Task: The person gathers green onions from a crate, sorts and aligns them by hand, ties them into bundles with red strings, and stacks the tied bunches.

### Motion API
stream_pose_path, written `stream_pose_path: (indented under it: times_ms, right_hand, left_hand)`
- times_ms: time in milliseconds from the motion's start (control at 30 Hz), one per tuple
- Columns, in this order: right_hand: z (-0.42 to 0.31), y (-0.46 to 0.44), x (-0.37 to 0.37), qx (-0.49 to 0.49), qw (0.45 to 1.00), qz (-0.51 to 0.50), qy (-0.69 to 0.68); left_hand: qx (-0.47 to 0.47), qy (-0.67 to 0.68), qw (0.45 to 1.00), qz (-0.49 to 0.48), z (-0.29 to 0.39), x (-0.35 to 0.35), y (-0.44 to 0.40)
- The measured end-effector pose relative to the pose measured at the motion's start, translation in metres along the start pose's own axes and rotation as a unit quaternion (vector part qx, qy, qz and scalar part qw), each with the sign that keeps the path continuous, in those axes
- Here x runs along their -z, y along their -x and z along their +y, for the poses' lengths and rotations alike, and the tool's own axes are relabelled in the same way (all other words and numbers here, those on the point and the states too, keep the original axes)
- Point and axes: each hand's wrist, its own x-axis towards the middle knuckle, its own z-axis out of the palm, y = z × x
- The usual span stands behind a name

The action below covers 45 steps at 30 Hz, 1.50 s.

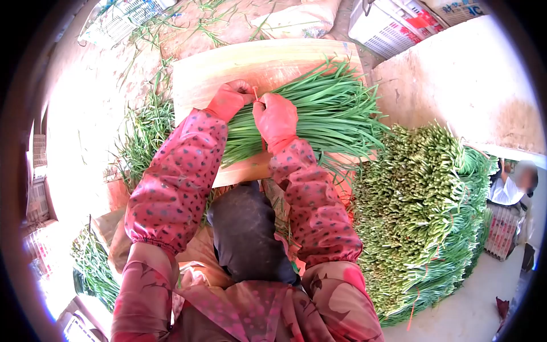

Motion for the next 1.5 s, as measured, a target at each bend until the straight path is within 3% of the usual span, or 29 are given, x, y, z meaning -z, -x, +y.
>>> stream_pose_path:
  times_ms: [67, 133, 167, 233, 367, 433, 533, 667, 733, 933, 1033, 1133, 1367, 1500]
  right_hand:
    - [-0.001, -0.001, 0.000, -0.004, 1.000, -0.001, 0.008]
    - [-0.003, -0.002, -0.001, -0.009, 1.000, -0.002, 0.014]
    - [-0.003, -0.002, 0.000, -0.006, 1.000, -0.004, 0.022]
    - [-0.002, -0.002, 0.002, -0.002, 1.000, -0.006, 0.031]
    - [-0.001, -0.002, 0.002, 0.006, 0.999, -0.015, 0.028]
    - [-0.001, -0.002, 0.003, 0.007, 1.000, -0.015, 0.021]
    - [-0.001, -0.001, 0.003, 0.007, 1.000, -0.023, -0.004]
    - [0.002, -0.002, 0.000, 0.053, 0.998, -0.005, 0.019]
    - [0.002, -0.004, -0.001, 0.066, 0.997, 0.002, 0.025]
    - [0.000, -0.004, -0.003, 0.069, 0.996, 0.014, 0.052]
    - [0.003, -0.004, -0.005, 0.078, 0.995, 0.027, 0.053]
    - [0.003, -0.005, -0.004, 0.084, 0.995, 0.014, 0.053]
    - [0.000, -0.003, -0.001, 0.079, 0.996, 0.003, 0.045]
    - [-0.010, 0.002, 0.008, 0.071, 0.997, 0.024, 0.010]
  left_hand:
    - [-0.031, 0.021, 0.999, -0.002, -0.004, 0.000, 0.001]
    - [-0.061, 0.149, 0.986, -0.034, 0.001, 0.000, 0.009]
    - [-0.061, 0.149, 0.986, -0.033, 0.007, 0.004, 0.012]
    - [0.003, 0.014, 0.997, -0.077, 0.021, 0.011, 0.015]
    - [-0.030, 0.027, 0.998, -0.040, 0.007, 0.005, 0.009]
    - [-0.010, 0.104, 0.993, -0.046, 0.003, 0.003, 0.006]
    - [-0.009, 0.081, 0.996, -0.027, -0.003, 0.002, 0.002]
    - [-0.024, 0.145, 0.988, -0.057, -0.002, 0.003, 0.004]
    - [-0.025, 0.045, 0.998, -0.028, -0.002, 0.004, 0.002]
    - [0.002, -0.022, 1.000, -0.001, 0.000, 0.003, 0.005]
    - [-0.026, 0.029, 0.999, -0.014, 0.003, 0.000, 0.010]
    - [-0.047, -0.006, 0.999, -0.013, 0.003, 0.003, 0.017]
    - [-0.023, 0.029, 0.999, 0.000, 0.024, 0.011, 0.021]
    - [-0.018, -0.034, 0.999, -0.031, 0.041, 0.013, 0.023]
